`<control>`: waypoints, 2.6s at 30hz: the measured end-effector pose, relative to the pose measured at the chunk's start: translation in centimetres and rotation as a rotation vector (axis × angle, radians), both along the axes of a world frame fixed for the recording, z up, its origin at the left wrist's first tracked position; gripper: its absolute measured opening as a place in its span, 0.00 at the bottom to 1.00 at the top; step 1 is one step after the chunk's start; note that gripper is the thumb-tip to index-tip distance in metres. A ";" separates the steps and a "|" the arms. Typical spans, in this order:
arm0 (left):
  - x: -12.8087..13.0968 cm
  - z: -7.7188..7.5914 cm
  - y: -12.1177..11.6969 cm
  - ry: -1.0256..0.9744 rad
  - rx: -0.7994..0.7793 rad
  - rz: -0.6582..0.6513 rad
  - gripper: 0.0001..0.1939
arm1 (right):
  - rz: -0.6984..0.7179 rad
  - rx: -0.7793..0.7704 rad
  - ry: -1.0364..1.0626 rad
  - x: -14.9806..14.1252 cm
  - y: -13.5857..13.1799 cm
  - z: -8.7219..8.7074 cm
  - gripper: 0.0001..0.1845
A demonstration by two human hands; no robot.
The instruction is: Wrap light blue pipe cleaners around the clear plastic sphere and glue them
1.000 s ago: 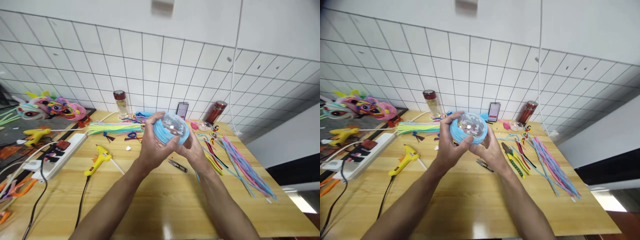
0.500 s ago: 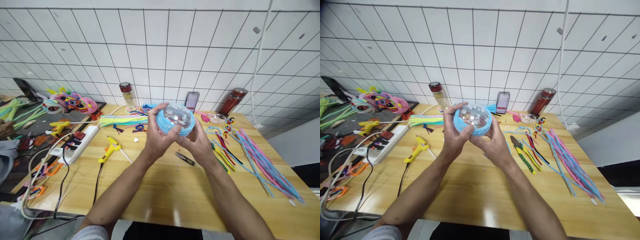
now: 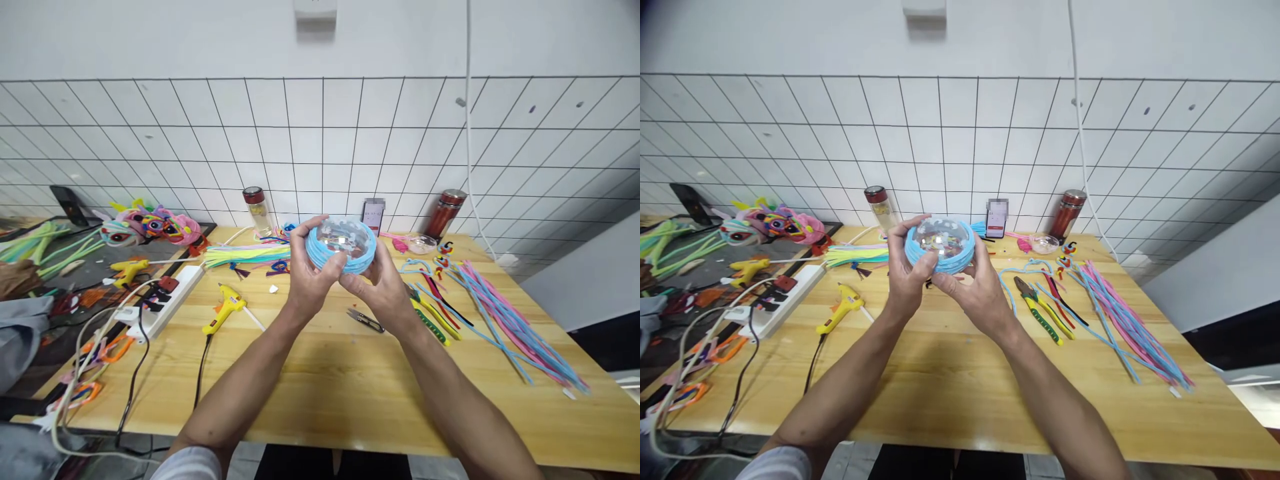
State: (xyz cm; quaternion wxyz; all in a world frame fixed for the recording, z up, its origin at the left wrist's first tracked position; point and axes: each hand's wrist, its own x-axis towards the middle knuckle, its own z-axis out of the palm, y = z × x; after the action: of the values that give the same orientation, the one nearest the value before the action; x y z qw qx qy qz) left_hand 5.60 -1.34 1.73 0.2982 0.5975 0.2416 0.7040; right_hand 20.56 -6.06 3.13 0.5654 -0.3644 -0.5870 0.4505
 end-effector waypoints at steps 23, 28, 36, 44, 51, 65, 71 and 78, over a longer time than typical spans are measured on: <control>-0.1 0.0 0.2 -0.136 -0.155 -0.268 0.33 | -0.060 0.059 0.012 0.0 0.4 -0.1 0.44; -0.3 -0.1 0.3 -0.095 -0.141 -0.283 0.34 | -0.070 0.050 0.015 0.0 0.3 0.0 0.45; -0.3 0.1 0.4 -0.103 -0.193 -0.261 0.36 | -0.094 0.065 -0.016 -0.1 0.2 -0.1 0.46; -0.4 -0.2 0.8 -0.102 -0.208 -0.292 0.38 | -0.091 0.073 -0.012 -0.1 0.4 0.0 0.44; -0.7 -0.1 0.8 -0.083 -0.184 -0.339 0.35 | -0.102 0.082 -0.014 0.0 0.4 0.0 0.44; -0.4 0.1 0.5 -0.036 -0.080 -0.225 0.37 | 0.006 0.040 0.038 0.4 0.3 0.1 0.49; 0.3 -0.2 -0.3 0.085 0.095 -0.054 0.37 | -0.053 0.079 0.088 0.4 0.3 0.3 0.50; 0.1 -0.4 -0.1 0.140 0.118 -0.055 0.38 | -0.075 0.074 0.104 0.7 0.7 -0.2 0.47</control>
State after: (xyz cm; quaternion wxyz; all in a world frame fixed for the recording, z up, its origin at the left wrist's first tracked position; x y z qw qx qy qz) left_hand 5.68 -1.41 1.33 0.2639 0.6681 0.2034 0.6653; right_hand 21.31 -5.39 2.93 0.6246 -0.3410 -0.5592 0.4253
